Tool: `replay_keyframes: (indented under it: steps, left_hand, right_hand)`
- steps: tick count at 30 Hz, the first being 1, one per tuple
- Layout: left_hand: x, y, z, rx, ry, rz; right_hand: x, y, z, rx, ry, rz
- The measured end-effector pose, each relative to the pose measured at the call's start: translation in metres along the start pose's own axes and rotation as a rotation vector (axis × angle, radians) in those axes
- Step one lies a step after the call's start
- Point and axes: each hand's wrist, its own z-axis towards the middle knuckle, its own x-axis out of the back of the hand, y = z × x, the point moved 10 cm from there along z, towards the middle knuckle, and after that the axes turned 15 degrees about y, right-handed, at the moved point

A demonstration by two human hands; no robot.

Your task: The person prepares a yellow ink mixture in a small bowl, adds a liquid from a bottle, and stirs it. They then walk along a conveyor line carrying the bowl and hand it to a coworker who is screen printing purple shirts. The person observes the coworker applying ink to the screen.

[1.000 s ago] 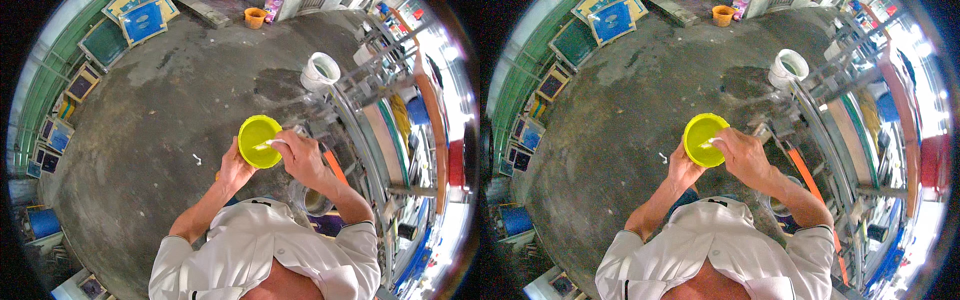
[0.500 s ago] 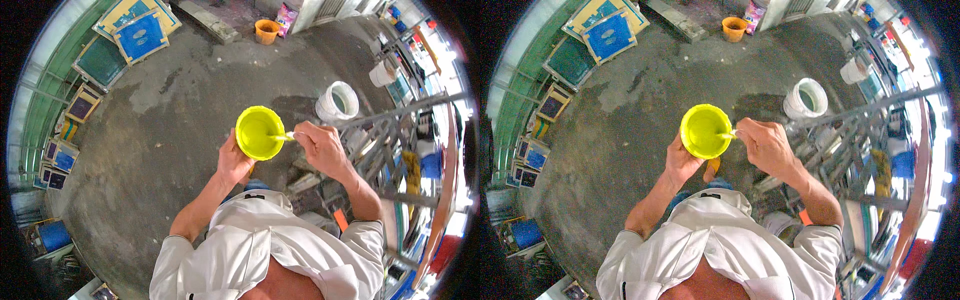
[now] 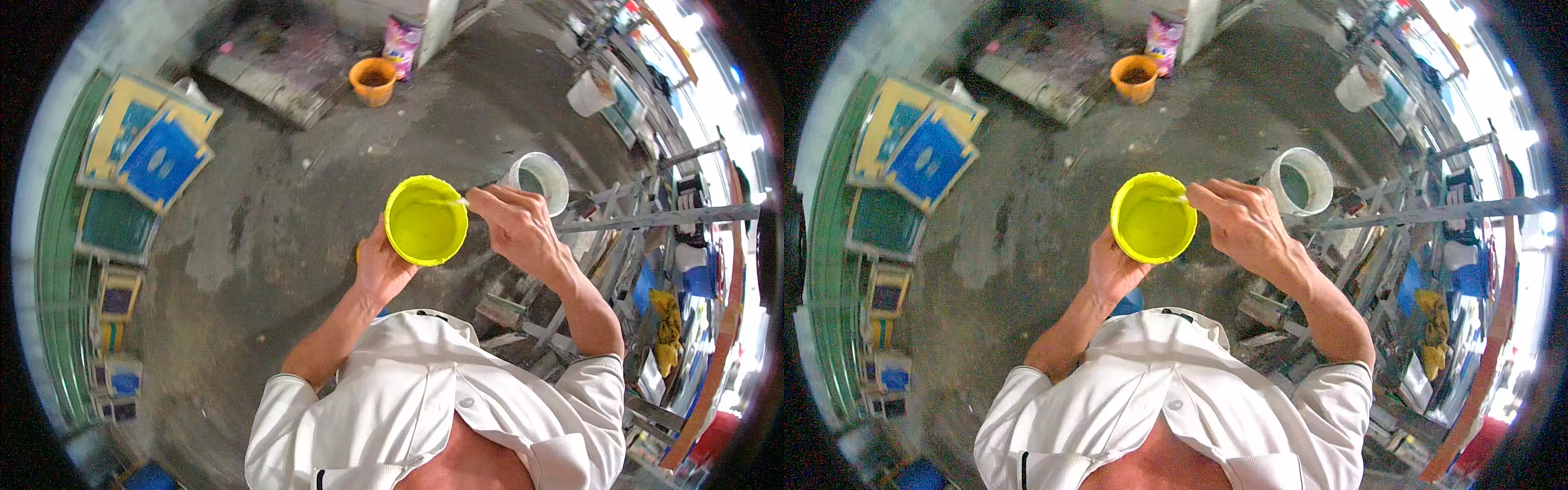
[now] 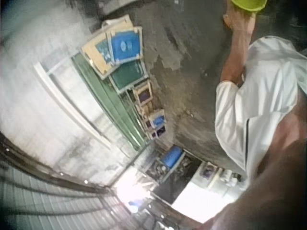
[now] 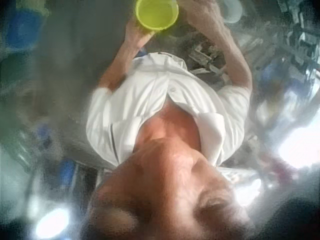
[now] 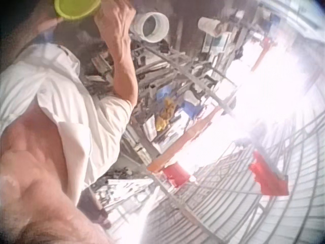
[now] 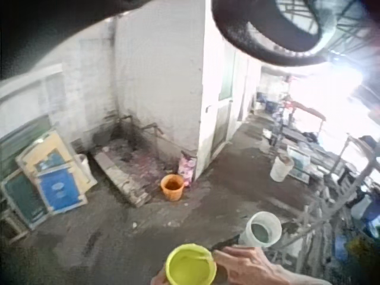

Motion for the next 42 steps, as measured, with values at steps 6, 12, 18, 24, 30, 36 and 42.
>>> replay_keyframes:
  steps: [6, 12, 18, 24, 30, 36, 42]
  left_hand:
    - [-0.091, 0.043, 0.105, 0.138, -0.12, 0.111]
    - [-0.17, 0.051, 0.187, 0.245, -0.155, 0.204]
    - [-0.239, 0.044, 0.299, 0.317, -0.216, 0.219]
    - [-0.333, 0.019, 0.391, 0.4, -0.198, 0.216]
    - [-0.401, -0.017, 0.49, 0.534, -0.191, 0.293]
    - [-0.477, -0.056, 0.588, 0.727, -0.264, 0.396]
    - [-0.558, -0.106, 0.66, 0.792, -0.268, 0.635]
  right_hand:
    - [0.008, 0.105, 0.04, -0.579, 0.011, 0.034]
    - [0.002, 0.208, 0.065, -0.761, 0.34, 0.119]
    - [0.047, 0.295, 0.135, -0.268, 0.177, -0.29]
    - [0.089, 0.412, 0.149, -0.586, 0.16, -0.073]
    - [0.11, 0.532, 0.151, -0.863, 0.507, -0.062]
    - [0.163, 0.614, 0.186, -0.643, 0.418, -0.577]
    - [0.208, 0.694, 0.16, -1.044, 0.52, -0.429]
